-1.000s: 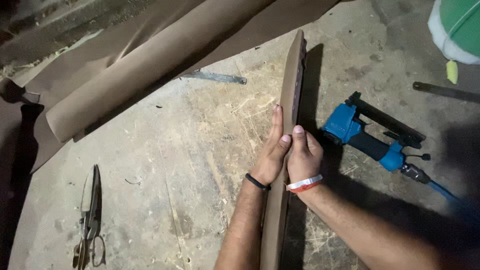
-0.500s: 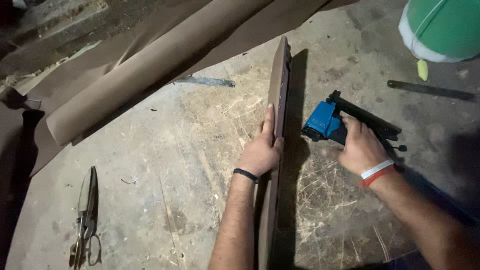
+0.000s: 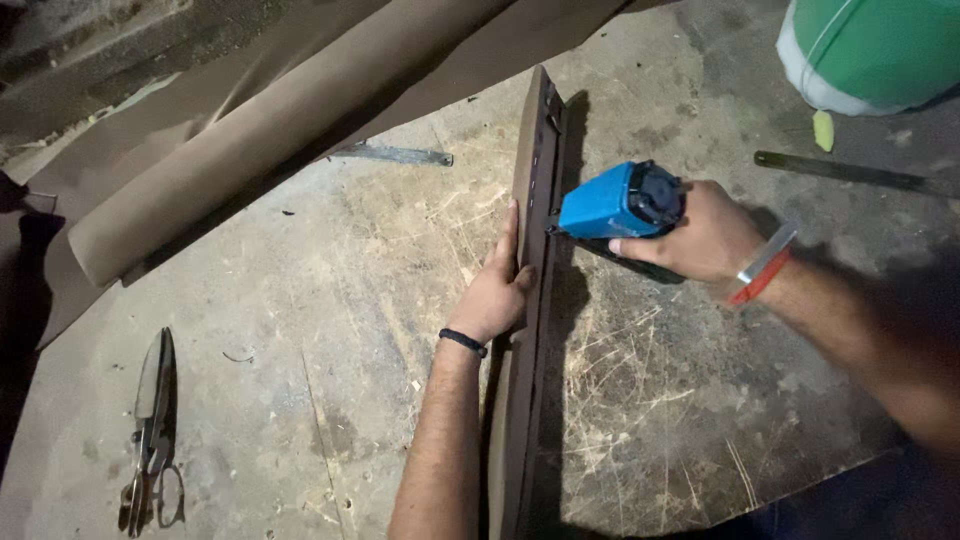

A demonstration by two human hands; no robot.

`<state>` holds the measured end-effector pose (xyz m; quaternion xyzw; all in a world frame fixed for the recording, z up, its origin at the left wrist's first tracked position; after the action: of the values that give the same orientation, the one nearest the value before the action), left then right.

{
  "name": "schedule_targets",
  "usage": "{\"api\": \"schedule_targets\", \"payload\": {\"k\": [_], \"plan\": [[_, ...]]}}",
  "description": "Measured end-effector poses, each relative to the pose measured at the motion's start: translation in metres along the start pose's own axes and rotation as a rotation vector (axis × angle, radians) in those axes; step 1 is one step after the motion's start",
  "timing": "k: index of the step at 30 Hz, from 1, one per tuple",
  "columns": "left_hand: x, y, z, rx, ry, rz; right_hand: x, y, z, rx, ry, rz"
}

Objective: The person covers a long narrow wooden board with brown fabric. They cut a piece of fabric with shears, fold the fabric over the board's edges, and use a pneumatic nail gun to staple the fabric in place along the length of the board, repositioning the board as they work.

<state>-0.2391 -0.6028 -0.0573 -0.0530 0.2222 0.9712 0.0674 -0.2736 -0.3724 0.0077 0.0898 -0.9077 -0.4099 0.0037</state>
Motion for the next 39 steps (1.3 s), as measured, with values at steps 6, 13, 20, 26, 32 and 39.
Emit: {"api": "schedule_targets", "payload": {"k": [6,13,20,26,32,39], "plan": [[-0.002,0.001,0.002,0.082,0.042,0.004,0.015,-0.010,-0.012,-0.146,-0.010,-0.054],[-0.004,0.002,0.005,0.101,0.083,-0.015,0.019,-0.010,-0.016,-0.169,-0.030,-0.074],[-0.003,0.003,0.007,0.096,0.053,-0.011,0.016,-0.010,-0.020,-0.182,0.028,-0.058],[-0.005,0.000,0.005,0.070,0.065,-0.030,0.007,-0.012,-0.025,-0.114,0.091,-0.057],[-0.004,-0.001,-0.001,0.081,0.039,-0.019,-0.013,-0.022,-0.023,-0.186,0.050,-0.091],[-0.014,-0.002,0.005,-0.043,-0.211,-0.054,-0.036,-0.033,-0.019,-0.160,-0.025,-0.149]]}}
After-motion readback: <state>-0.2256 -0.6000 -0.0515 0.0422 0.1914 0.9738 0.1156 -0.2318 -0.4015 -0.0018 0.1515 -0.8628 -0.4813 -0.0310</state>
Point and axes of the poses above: each hand's wrist, its own x-axis towards the middle knuckle, its own y-axis out of the back of the hand, z = x × y, the point moved 8 cm from there along x, towards the middle knuckle, and after that the axes turned 13 degrees about z, right-handed, at the moved point
